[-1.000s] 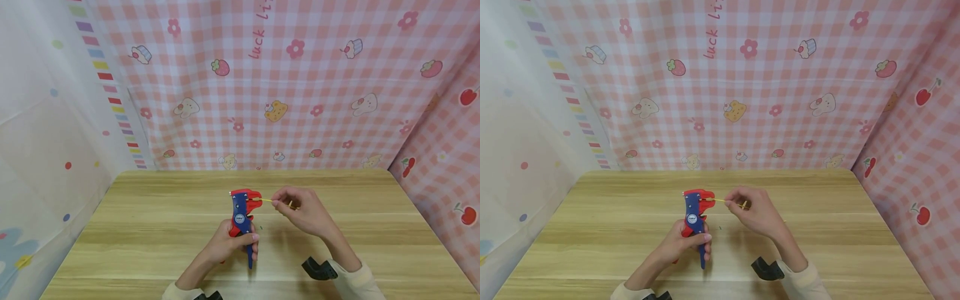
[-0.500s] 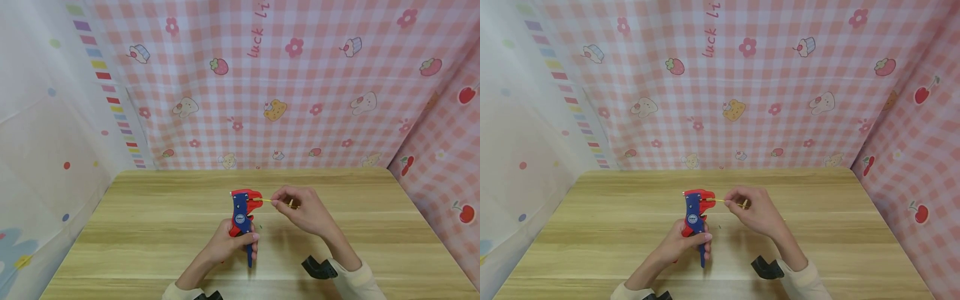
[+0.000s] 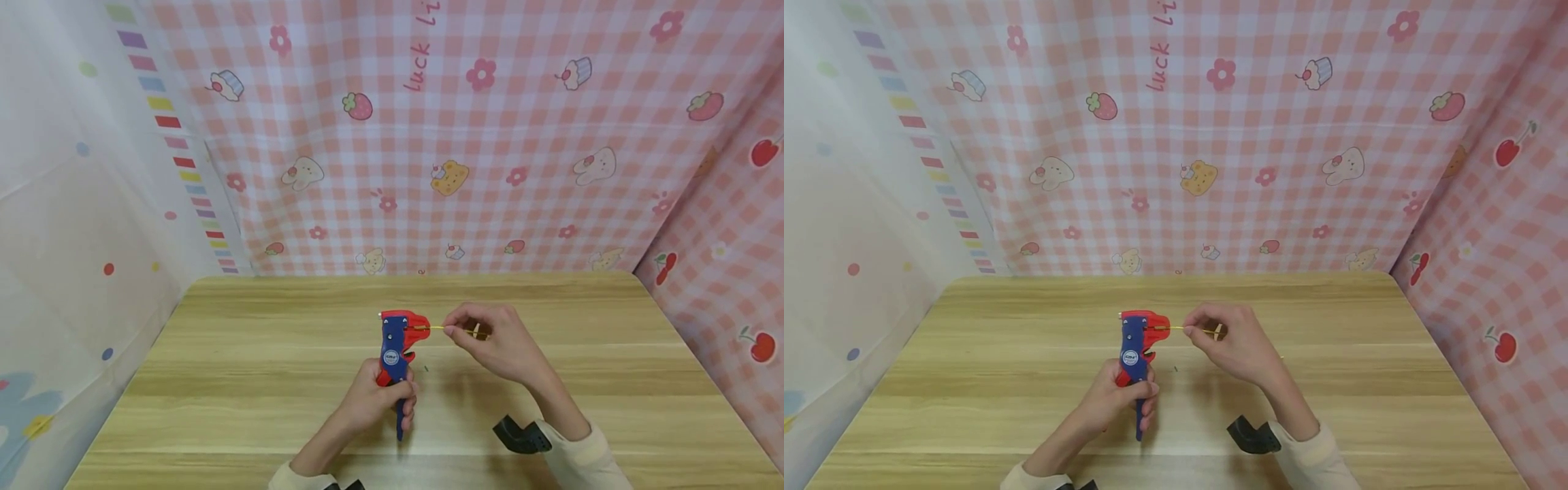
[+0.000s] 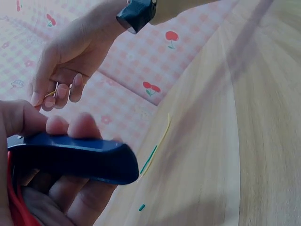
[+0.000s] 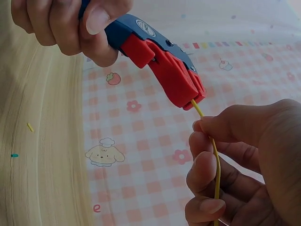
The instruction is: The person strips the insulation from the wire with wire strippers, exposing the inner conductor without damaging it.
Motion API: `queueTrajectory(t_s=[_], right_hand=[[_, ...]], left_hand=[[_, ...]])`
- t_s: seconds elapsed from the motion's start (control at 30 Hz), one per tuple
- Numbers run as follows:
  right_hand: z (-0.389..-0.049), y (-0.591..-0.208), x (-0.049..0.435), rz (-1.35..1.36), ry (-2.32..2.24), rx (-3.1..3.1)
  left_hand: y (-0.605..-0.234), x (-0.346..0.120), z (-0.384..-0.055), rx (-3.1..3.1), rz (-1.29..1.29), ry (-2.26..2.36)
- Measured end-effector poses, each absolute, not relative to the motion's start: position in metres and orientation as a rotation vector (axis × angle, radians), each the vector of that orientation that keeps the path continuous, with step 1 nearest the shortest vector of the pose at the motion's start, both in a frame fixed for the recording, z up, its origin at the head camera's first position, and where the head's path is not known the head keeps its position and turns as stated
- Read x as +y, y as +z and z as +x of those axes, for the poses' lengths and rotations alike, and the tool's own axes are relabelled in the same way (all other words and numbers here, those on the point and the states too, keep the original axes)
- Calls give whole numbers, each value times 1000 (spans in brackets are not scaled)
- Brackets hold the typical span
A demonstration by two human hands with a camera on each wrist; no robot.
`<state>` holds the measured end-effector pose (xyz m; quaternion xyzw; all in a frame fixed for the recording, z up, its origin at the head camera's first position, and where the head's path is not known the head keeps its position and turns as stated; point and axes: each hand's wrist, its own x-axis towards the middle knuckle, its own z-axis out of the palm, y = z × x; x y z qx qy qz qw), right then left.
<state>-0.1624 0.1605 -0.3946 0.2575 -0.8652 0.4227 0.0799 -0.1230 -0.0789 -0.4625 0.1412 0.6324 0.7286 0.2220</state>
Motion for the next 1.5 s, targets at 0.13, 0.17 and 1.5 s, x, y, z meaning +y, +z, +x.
queueTrajectory(t_s=[0.13, 0.17, 1.5], right_hand=[[-163, -395, 161, 767, 1283, -2589], [-163, -395, 161, 765, 1289, -2588], [-164, -396, 165, 876, 1136, -2501]], left_hand=[[-462, -77, -120, 1776, 353, 2025], [-462, -76, -120, 1781, 347, 2028], [-461, -79, -126, 1772, 348, 1939]])
